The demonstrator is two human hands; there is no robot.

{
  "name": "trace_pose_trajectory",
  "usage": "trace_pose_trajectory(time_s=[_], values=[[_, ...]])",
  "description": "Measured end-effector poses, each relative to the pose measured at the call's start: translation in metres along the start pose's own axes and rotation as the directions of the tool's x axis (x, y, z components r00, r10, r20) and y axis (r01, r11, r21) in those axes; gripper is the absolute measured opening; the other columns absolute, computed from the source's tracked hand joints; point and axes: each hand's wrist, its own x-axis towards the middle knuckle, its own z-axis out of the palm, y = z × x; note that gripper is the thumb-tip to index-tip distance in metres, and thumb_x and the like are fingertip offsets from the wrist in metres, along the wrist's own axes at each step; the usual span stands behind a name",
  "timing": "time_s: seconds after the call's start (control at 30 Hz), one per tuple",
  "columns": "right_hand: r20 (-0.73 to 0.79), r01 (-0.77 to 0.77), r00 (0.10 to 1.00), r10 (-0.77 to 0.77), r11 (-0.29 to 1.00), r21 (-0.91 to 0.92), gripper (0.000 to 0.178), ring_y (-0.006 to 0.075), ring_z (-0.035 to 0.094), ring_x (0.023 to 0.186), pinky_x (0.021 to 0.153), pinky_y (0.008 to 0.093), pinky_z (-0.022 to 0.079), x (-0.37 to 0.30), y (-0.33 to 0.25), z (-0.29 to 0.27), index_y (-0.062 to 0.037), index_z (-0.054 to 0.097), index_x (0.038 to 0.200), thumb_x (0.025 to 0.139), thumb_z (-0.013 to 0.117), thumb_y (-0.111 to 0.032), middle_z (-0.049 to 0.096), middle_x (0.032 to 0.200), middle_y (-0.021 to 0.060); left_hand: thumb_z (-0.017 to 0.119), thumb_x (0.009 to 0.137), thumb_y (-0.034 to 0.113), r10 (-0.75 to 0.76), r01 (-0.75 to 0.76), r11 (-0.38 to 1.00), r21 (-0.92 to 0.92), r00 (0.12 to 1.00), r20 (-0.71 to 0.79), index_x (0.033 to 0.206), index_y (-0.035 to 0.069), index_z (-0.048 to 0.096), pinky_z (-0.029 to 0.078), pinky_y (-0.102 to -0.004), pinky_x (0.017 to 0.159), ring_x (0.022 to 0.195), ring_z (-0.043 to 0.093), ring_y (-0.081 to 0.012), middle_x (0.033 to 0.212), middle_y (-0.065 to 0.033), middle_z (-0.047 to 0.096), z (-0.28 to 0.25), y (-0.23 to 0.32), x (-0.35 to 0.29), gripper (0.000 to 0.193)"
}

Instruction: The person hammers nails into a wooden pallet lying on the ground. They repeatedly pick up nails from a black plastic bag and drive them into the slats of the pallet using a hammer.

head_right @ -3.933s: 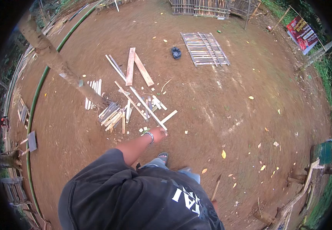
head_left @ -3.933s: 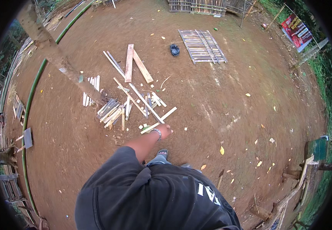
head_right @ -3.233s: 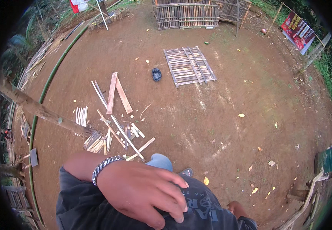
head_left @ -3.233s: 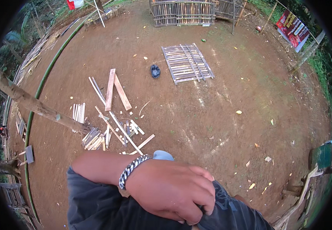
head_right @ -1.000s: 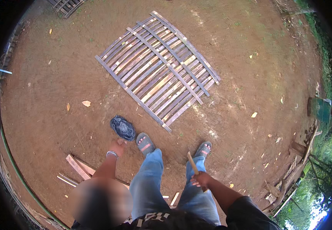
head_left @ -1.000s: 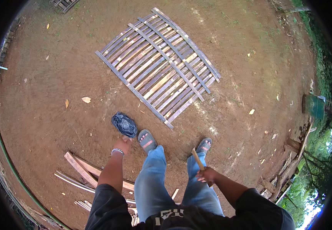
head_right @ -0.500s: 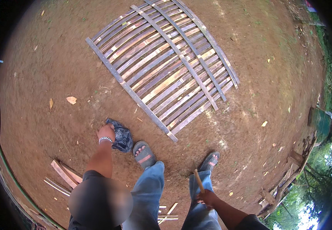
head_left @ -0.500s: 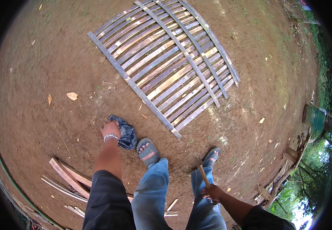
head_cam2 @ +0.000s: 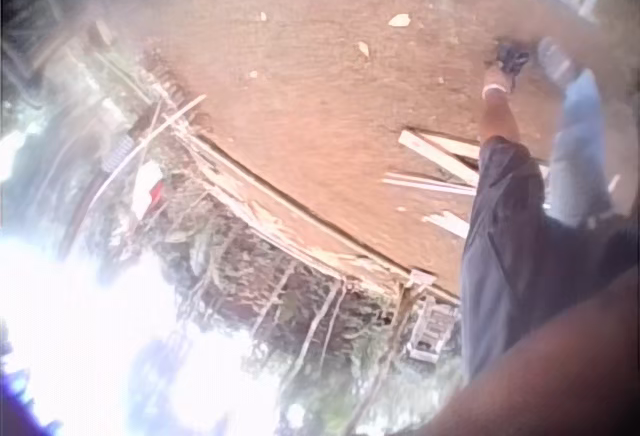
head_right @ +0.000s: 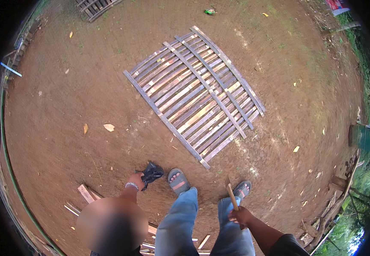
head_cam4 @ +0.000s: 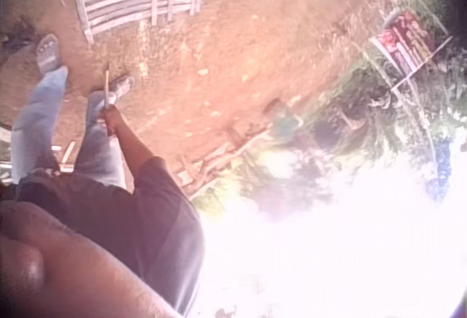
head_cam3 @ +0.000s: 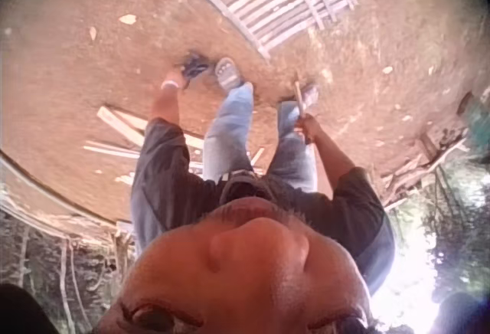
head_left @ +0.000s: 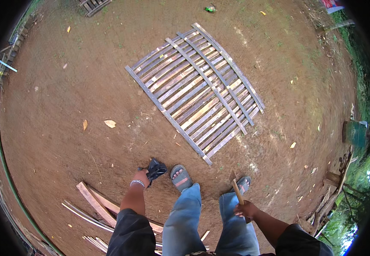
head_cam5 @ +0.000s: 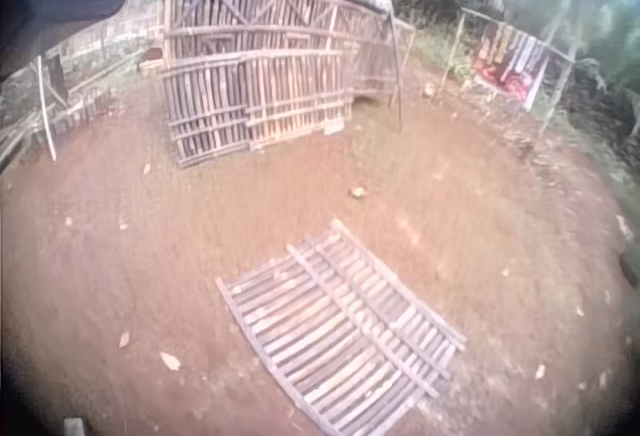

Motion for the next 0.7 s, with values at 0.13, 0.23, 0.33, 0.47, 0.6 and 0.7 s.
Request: trace_pose_trajectory(time_s=[0.13, 0.23, 0.33, 0.47, 0.6, 0.7], values=[[0.05, 0.118, 0.992, -0.117, 0.993, -0.029, 0.023, 0.0203, 0.072, 0.084, 0.069, 0.0344, 0.057, -0.041, -0.005, 0.008, -0.0036, 0.058, 0.115, 0.097, 0.062, -0.018, 0.072, 0.107, 0.011, 0.066, 0.082, 0.015, -0.163, 0.146, 0.972, -0.186, 0.984, -0.076, 0.124, 0.005, 0.069, 0.056, -0.043, 0.093, 0.107, 0.069, -0.0391, 0.112, -0.0252, 0.071, -0.005, 0.013, -0.043, 0.043], [-0.013, 0.123, 0.992, -0.124, 0.991, -0.059, 0.027, 0.0199, 0.073, 0.084, 0.066, 0.0332, 0.057, -0.069, 0.01, 0.015, -0.0024, 0.058, 0.119, 0.097, 0.062, -0.017, 0.073, 0.106, 0.0116, 0.066, 0.082, 0.017, -0.226, 0.164, 0.949, -0.271, 0.95, -0.215, 0.123, 0.004, 0.07, 0.055, -0.0427, 0.093, 0.103, 0.07, -0.0389, 0.109, -0.0242, 0.072, 0.011, -0.021, -0.084, 0.043], [-0.022, 0.16, 0.986, -0.164, 0.977, -0.14, 0.03, 0.0197, 0.073, 0.084, 0.063, 0.0328, 0.056, -0.095, 0.019, 0.021, -0.0017, 0.057, 0.121, 0.096, 0.063, -0.018, 0.074, 0.103, 0.0125, 0.069, 0.082, 0.02, -0.36, 0.177, 0.881, -0.438, 0.851, -0.381, 0.119, 0.002, 0.071, 0.055, -0.0416, 0.091, 0.1, 0.072, -0.0356, 0.104, -0.0223, 0.074, -0.006, -0.076, -0.131, 0.042], [-0.097, 0.118, 0.985, -0.143, 0.966, -0.23, 0.026, 0.0227, 0.074, 0.083, 0.061, 0.0385, 0.057, -0.114, 0.054, -0.002, -0.0016, 0.063, 0.113, 0.095, 0.064, -0.02, 0.075, 0.096, 0.0115, 0.068, 0.088, 0.017, -0.431, -0.068, 0.621, -0.781, 0.802, -0.413, 0.111, 0.003, 0.074, 0.056, -0.0374, 0.08, 0.087, 0.072, -0.0256, 0.093, -0.0139, 0.076, -0.086, -0.098, -0.216, 0.028], [0.312, 0.257, 0.883, -0.351, -0.195, -0.946, 0.029, 0.0254, 0.074, 0.082, 0.069, 0.039, 0.06, -0.051, 0.137, -0.04, -0.0127, 0.07, 0.112, 0.089, 0.072, -0.03, 0.076, 0.104, 0.0069, 0.064, 0.091, 0.009, -0.428, -0.362, 0.389, -0.847, 0.743, -0.514, 0.102, 0.006, 0.073, 0.055, -0.0344, 0.072, 0.079, 0.067, -0.0188, 0.089, -0.0061, 0.071, -0.198, -0.101, -0.308, 0.015], [0.019, 0.114, 0.984, -0.175, 0.552, -0.826, 0.036, 0.0251, 0.074, 0.081, 0.07, 0.0403, 0.06, -0.049, 0.162, -0.052, -0.0139, 0.072, 0.116, 0.086, 0.075, -0.034, 0.076, 0.097, 0.0067, 0.061, 0.092, 0.007, -0.48, -0.394, 0.154, -0.906, 0.772, -0.418, 0.105, 0.006, 0.068, 0.054, -0.0324, 0.074, 0.082, 0.064, -0.0159, 0.093, -0.0049, 0.068, -0.271, -0.072, -0.353, 0.014]])
